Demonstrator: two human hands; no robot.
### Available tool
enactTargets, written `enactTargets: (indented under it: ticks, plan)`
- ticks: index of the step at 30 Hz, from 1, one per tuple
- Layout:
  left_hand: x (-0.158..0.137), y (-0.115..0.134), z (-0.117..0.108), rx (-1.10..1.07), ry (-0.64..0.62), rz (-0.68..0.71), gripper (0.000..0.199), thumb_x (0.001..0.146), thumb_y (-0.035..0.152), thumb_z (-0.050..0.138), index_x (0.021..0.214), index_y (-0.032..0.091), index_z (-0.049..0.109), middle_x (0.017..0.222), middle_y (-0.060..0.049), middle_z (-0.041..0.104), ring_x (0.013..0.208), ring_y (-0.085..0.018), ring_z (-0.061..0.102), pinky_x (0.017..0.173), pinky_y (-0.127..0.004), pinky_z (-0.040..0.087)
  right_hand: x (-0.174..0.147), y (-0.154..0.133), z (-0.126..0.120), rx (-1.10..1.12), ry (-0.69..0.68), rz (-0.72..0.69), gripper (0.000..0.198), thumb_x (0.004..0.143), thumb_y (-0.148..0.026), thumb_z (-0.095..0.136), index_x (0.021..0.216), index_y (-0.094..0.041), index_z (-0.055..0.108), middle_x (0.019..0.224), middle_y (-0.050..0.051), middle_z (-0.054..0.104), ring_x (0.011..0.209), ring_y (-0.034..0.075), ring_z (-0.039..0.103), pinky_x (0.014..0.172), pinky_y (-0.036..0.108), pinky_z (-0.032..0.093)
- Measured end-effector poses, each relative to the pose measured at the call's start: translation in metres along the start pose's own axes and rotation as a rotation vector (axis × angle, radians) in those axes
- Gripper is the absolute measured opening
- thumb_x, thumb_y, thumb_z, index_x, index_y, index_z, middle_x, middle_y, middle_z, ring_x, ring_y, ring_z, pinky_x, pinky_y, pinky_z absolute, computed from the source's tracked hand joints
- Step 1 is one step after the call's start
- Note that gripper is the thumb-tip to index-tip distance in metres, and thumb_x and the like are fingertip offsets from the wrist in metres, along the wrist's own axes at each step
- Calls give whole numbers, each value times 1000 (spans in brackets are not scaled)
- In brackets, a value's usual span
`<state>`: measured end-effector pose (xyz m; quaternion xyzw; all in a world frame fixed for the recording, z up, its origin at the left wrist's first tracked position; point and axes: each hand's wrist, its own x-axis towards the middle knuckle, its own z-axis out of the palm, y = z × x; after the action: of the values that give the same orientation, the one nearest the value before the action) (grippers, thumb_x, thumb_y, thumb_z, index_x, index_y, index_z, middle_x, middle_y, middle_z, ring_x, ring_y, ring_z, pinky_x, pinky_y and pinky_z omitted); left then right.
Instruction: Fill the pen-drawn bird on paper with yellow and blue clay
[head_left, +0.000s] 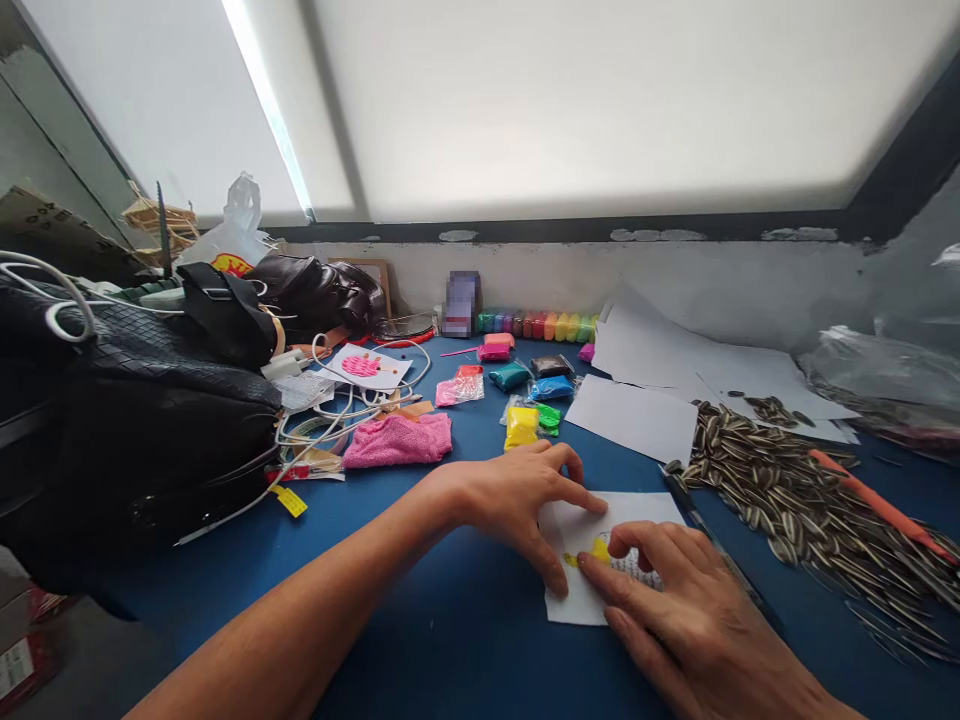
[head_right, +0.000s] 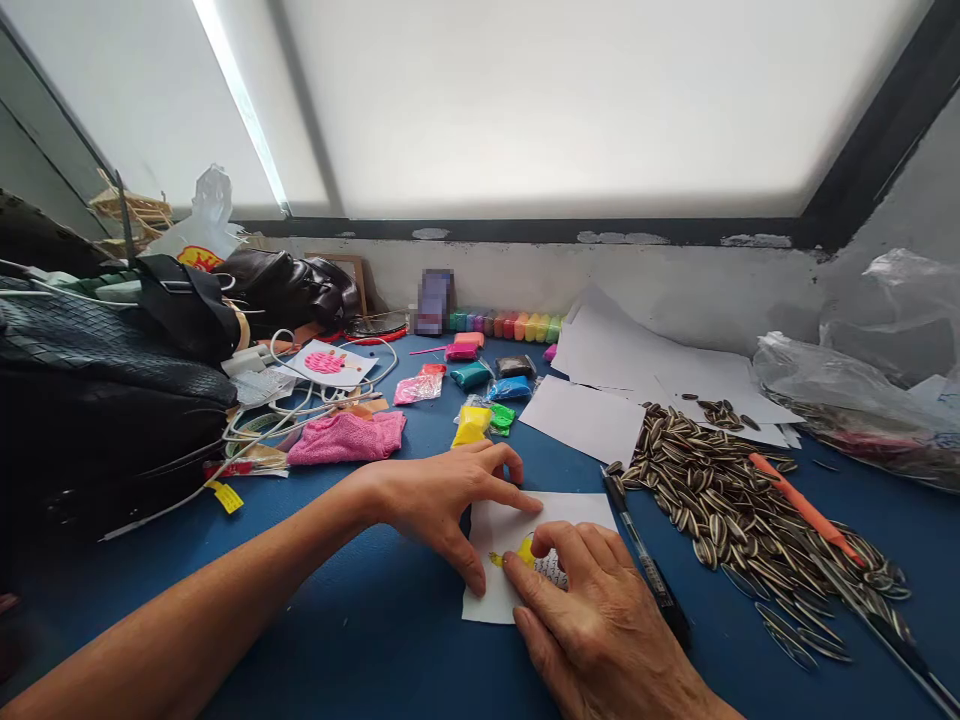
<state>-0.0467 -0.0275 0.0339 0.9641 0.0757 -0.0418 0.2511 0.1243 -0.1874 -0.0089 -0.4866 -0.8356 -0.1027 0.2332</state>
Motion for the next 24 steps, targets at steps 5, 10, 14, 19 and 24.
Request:
enactTargets:
  ticks: [5, 10, 14, 19, 24]
  plan:
    - [1, 0, 1, -4, -2, -5, 76, 62, 52, 82, 130, 29, 57, 126, -8, 44, 115, -27, 46, 98, -38, 40, -3, 0, 1, 7, -42, 10, 27, 89, -22, 55, 114, -23, 65, 105, 9, 57, 92, 21, 55, 79, 37, 45]
    - [0, -1, 2, -4, 7, 10, 77, 62, 52, 82, 131, 28, 56, 126, -8, 44, 115, -26, 45, 99, -38, 40, -2, 1, -1, -25, -20, -21, 34, 88, -25, 57, 121, -23, 63, 108, 10, 57, 94, 23, 55, 80, 38, 45]
    - [-1, -1, 1, -4, -3, 5, 77, 62, 51, 82, 131, 29, 56, 126, -8, 44, 115, -26, 46, 100, -37, 40, 1, 0, -3, -41, -40, -30, 35, 87, -27, 58, 122, -24, 63, 106, 10, 57, 93, 22, 55, 79, 37, 46]
    - [0, -1, 0, 3, -9, -6, 78, 62, 49, 82, 132, 28, 55, 127, -9, 43, 116, -26, 45, 100, -37, 39, 0, 0, -5, -54, 12, -49, 32, 86, -22, 59, 118, -19, 64, 100, 9, 58, 89, 21, 55, 78, 35, 45]
    - [0, -1, 2, 3, -5, -8, 77, 63, 51, 81, 132, 29, 55, 127, -8, 43, 115, -25, 45, 100, -37, 40, -1, 0, -5, -32, 98, 3, 23, 89, -13, 50, 105, -15, 65, 90, 7, 55, 81, 18, 51, 72, 32, 42]
